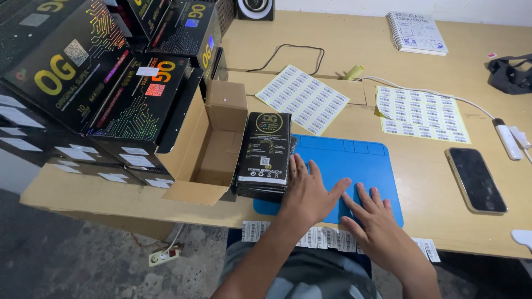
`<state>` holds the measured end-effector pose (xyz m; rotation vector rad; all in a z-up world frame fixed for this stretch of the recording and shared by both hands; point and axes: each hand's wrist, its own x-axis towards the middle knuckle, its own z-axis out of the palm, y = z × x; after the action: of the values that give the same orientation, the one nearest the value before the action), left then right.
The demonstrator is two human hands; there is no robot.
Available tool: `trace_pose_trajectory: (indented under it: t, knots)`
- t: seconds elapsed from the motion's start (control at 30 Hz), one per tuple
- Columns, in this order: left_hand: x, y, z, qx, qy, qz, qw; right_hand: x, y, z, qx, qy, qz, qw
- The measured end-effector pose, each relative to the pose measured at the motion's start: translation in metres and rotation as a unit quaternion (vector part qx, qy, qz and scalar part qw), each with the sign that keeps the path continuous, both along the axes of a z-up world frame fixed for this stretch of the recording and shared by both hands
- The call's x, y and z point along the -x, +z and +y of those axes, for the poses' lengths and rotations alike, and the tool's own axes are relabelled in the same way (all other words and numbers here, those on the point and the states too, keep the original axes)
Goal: Unboxing a mobile phone replacement screen and applying warranty stickers to the component.
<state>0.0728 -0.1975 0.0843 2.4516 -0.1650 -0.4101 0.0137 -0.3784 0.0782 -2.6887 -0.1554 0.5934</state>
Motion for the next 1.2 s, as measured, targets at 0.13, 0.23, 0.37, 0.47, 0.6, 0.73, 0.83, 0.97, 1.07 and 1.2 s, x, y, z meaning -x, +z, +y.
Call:
trace_pose_trajectory:
  t: [0.13, 0.23, 0.37, 0.47, 0.6, 0.73, 0.83, 0.97, 1.07, 1.2]
  knots:
    - [-0.005, 0.015, 0.001, 0.031, 0.044, 0.029, 0.998, -0.001, 0.006, 0.002, -0.002, -0.001, 0.009, 1.0]
    - [-0.002, 0.015, 0.001, 0.037, 0.044, 0.027, 0.998, -0.001, 0.005, 0.002, -0.009, 0.001, -0.001, 1.0]
    - [0.044, 0.029, 0.019, 0.084, -0.05, -0.055, 0.994, -0.002, 0.004, -0.002, -0.015, 0.005, 0.0, 1.0]
    - [0.087, 0.045, 0.047, 0.187, -0.14, -0.063, 0.97, -0.004, 0.012, 0.005, -0.034, -0.021, 0.063, 0.997]
    - [0.103, 0.031, 0.088, 0.234, -0.035, -0.259, 0.936, -0.004, 0.006, 0.039, -0.091, 0.068, -0.083, 0.99]
    - [0.084, 0.018, 0.111, 0.144, 0.031, -0.217, 0.965, -0.007, 0.01, 0.084, -0.188, 0.157, -0.109, 0.963]
    - [0.081, -0.004, 0.11, 0.196, 0.022, -0.29, 0.936, 0.0, 0.028, 0.094, -0.19, 0.081, -0.007, 0.978]
    - [0.091, -0.02, 0.104, 0.276, 0.074, -0.365, 0.886, 0.019, 0.023, 0.068, -0.362, 0.119, -0.051, 0.923]
    - [0.096, -0.026, 0.102, 0.337, 0.15, -0.432, 0.823, 0.037, 0.014, 0.05, -0.58, 0.085, 0.011, 0.81]
    - [0.107, -0.022, 0.103, 0.383, 0.105, -0.404, 0.824, 0.051, 0.001, 0.023, -0.667, -0.049, 0.014, 0.743]
